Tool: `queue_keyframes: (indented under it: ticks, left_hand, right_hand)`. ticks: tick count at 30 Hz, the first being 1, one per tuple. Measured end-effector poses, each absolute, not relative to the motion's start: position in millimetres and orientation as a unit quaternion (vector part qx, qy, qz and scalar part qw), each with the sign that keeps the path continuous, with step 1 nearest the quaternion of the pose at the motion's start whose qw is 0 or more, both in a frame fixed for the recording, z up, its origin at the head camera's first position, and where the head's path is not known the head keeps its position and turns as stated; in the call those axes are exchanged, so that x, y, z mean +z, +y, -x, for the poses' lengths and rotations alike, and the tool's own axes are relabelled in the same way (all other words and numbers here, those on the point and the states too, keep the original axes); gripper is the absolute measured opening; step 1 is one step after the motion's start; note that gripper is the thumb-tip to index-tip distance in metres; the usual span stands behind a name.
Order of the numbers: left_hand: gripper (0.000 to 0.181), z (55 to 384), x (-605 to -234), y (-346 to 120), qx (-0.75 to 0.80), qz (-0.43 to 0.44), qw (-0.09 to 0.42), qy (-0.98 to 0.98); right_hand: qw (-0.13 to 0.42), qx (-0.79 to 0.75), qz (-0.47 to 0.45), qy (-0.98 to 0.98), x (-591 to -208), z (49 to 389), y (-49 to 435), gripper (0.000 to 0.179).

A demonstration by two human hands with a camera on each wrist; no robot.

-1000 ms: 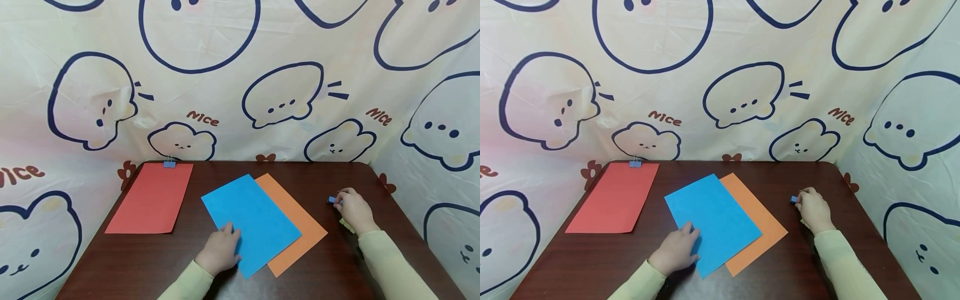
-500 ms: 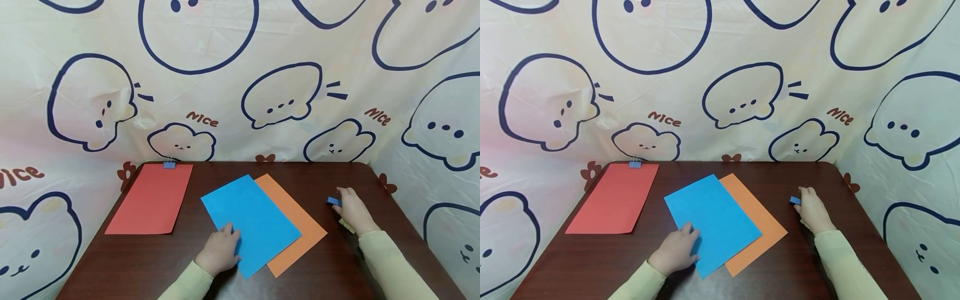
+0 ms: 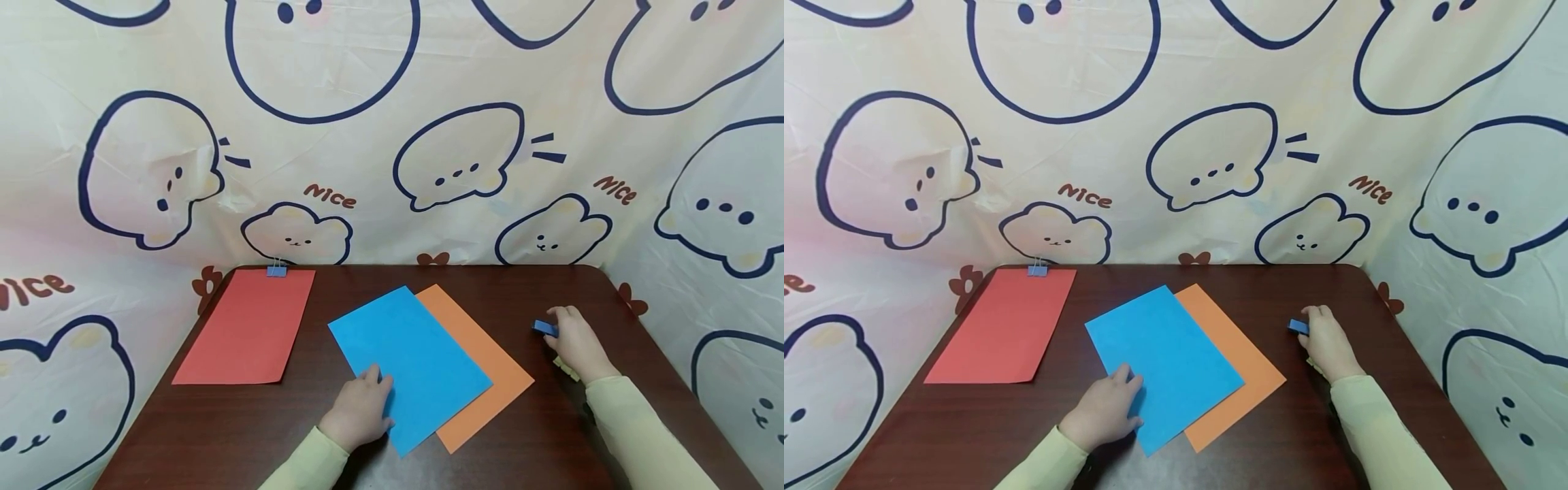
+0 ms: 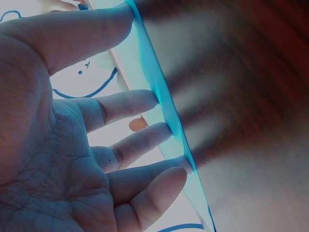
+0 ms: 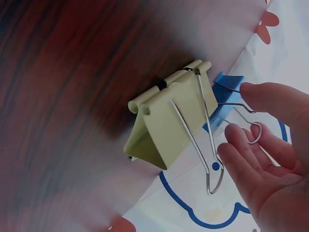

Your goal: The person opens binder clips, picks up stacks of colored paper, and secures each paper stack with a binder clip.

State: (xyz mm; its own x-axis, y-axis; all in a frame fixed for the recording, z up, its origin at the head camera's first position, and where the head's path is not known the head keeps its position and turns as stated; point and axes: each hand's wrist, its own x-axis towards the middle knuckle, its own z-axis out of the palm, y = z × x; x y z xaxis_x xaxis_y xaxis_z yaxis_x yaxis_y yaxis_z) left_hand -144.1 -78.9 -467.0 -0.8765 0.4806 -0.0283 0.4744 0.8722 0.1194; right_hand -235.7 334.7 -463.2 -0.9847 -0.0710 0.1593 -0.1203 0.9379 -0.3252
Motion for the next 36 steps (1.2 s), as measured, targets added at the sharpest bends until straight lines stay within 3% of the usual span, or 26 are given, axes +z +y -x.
queue_keyframes:
  ticks: [13,24,36]
  left_hand:
    - [0.052,145,-468,-78,0.063,-0.245,0.033,0.967]
    - [0.055,145,-472,-79,0.065,-0.249,0.032,0.966]
    - [0.056,146,-474,-79,0.062,-0.250,0.027,0.966]
  right_hand:
    - [0.077,0.262,-0.064,-0.960,-448,223,297,0.048]
    - [0.038,0.289,-0.133,-0.947,-465,210,258,0.043]
    - [0.012,0.301,-0.129,-0.945,-471,198,241,0.044]
